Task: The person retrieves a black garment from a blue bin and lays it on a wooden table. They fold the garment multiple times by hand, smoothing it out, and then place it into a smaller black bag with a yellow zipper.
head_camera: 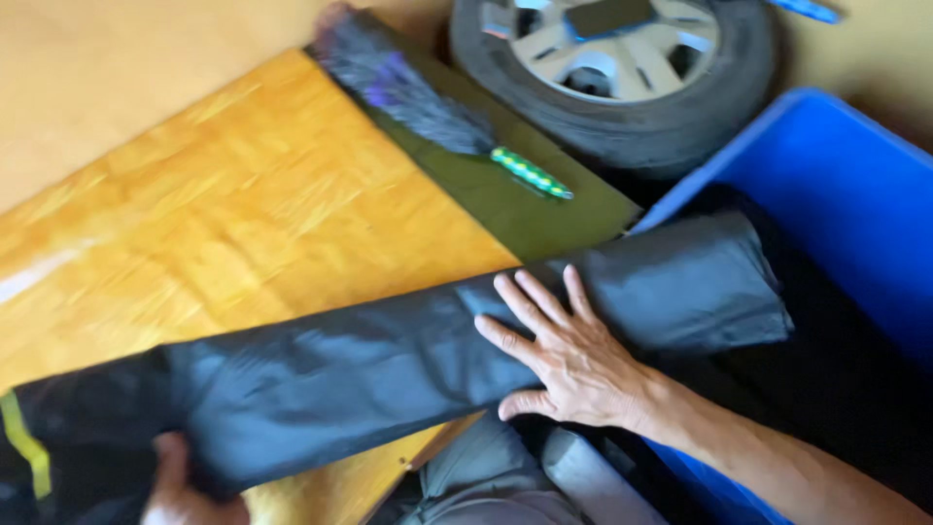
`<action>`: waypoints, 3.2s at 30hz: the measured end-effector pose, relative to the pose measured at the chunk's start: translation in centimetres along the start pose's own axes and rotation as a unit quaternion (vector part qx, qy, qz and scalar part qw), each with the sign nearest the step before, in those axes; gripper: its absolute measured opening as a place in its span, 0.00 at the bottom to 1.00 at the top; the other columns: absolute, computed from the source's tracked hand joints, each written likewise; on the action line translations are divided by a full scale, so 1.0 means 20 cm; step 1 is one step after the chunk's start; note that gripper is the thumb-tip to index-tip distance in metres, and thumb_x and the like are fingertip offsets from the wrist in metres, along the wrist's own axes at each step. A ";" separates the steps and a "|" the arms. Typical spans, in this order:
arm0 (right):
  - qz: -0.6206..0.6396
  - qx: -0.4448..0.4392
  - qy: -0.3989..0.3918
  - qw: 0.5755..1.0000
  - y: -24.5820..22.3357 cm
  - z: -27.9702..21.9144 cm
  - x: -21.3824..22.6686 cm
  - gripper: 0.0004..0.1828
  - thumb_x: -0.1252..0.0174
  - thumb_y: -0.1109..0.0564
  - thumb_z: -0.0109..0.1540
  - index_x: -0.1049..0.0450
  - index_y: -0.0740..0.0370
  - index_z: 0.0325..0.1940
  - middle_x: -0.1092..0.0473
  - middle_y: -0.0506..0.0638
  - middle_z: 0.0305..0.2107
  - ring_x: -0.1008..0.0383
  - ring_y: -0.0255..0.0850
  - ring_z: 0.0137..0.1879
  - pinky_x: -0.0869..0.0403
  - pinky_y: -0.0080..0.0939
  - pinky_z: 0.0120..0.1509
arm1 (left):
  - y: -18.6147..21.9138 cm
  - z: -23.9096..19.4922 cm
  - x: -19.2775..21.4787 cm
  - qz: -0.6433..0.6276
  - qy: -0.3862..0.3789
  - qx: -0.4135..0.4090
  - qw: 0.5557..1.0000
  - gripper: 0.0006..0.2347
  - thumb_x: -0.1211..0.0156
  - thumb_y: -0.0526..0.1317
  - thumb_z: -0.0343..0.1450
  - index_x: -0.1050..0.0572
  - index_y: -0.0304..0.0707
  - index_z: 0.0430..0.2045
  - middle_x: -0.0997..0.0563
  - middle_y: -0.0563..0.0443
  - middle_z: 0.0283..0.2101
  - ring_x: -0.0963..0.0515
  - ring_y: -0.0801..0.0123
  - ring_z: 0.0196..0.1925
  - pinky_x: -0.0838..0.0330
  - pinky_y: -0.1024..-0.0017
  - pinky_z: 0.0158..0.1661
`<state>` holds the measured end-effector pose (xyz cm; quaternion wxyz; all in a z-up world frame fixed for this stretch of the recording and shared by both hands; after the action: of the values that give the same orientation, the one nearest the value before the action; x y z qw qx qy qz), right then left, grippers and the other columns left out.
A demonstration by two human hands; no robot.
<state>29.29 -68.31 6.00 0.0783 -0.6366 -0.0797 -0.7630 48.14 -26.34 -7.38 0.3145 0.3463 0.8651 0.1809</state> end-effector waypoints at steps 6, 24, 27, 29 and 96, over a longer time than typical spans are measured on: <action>-0.023 0.161 -0.005 0.987 -0.27 0.31 -0.19 0.71 0.24 0.24 0.43 0.53 0.47 0.81 0.58 0.65 0.76 0.58 0.59 0.81 0.54 0.69 0.78 | 0.43 -0.07 0.65 0.227 -0.008 -0.223 0.948 0.31 0.55 0.66 0.75 0.37 0.50 0.69 0.31 0.61 0.68 0.30 0.81 0.68 0.38 0.79 0.69; 0.431 0.084 0.062 0.896 0.02 1.16 -0.21 0.25 0.46 0.67 0.64 0.32 0.62 0.67 0.27 0.52 0.58 0.21 0.36 0.48 0.26 0.34 0.60 | 0.68 -0.34 0.56 -0.026 0.146 -0.288 0.946 0.17 0.31 0.28 0.63 0.22 0.47 0.43 0.14 0.55 0.46 0.14 0.69 0.45 0.12 0.58 0.38; -0.005 0.079 0.294 0.953 0.50 1.02 -0.24 0.09 0.31 0.61 0.71 0.18 0.71 0.53 0.22 0.65 0.47 0.23 0.60 0.51 0.26 0.54 0.60 | 0.63 -0.32 0.62 -0.041 0.100 -0.261 0.959 0.11 0.30 0.31 0.64 0.21 0.41 0.38 0.15 0.51 0.41 0.14 0.68 0.38 0.14 0.69 0.37; -0.007 -0.259 0.025 0.966 0.92 0.88 -0.42 0.32 0.46 0.45 0.73 0.29 0.75 0.71 0.31 0.86 0.54 0.32 0.79 0.58 0.34 0.66 0.62 | 0.64 -0.38 0.57 -0.006 0.151 -0.334 0.930 0.28 0.26 0.31 0.59 0.38 0.46 0.48 0.19 0.50 0.47 0.19 0.75 0.41 0.23 0.72 0.33; 0.134 -0.466 -0.080 0.871 0.18 0.46 -0.15 0.34 0.60 0.60 0.67 0.49 0.61 0.80 0.37 0.72 0.63 0.35 0.70 0.66 0.38 0.58 0.70 | 0.74 -0.46 0.46 0.741 0.124 -0.619 0.231 0.39 0.44 0.69 0.61 0.24 0.47 0.64 0.27 0.39 0.75 0.33 0.29 0.77 0.35 0.28 0.61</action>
<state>39.39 -69.84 4.82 -0.1332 -0.6624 0.3652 -0.6404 44.00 -10.34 3.39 0.0457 0.5034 -0.1298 0.8530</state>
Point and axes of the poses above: each hand's wrist, its own z-axis towards the middle knuckle, its own x-axis out of the back of the hand, y = z × x, the point moved 2 cm from there along z, towards the middle knuckle
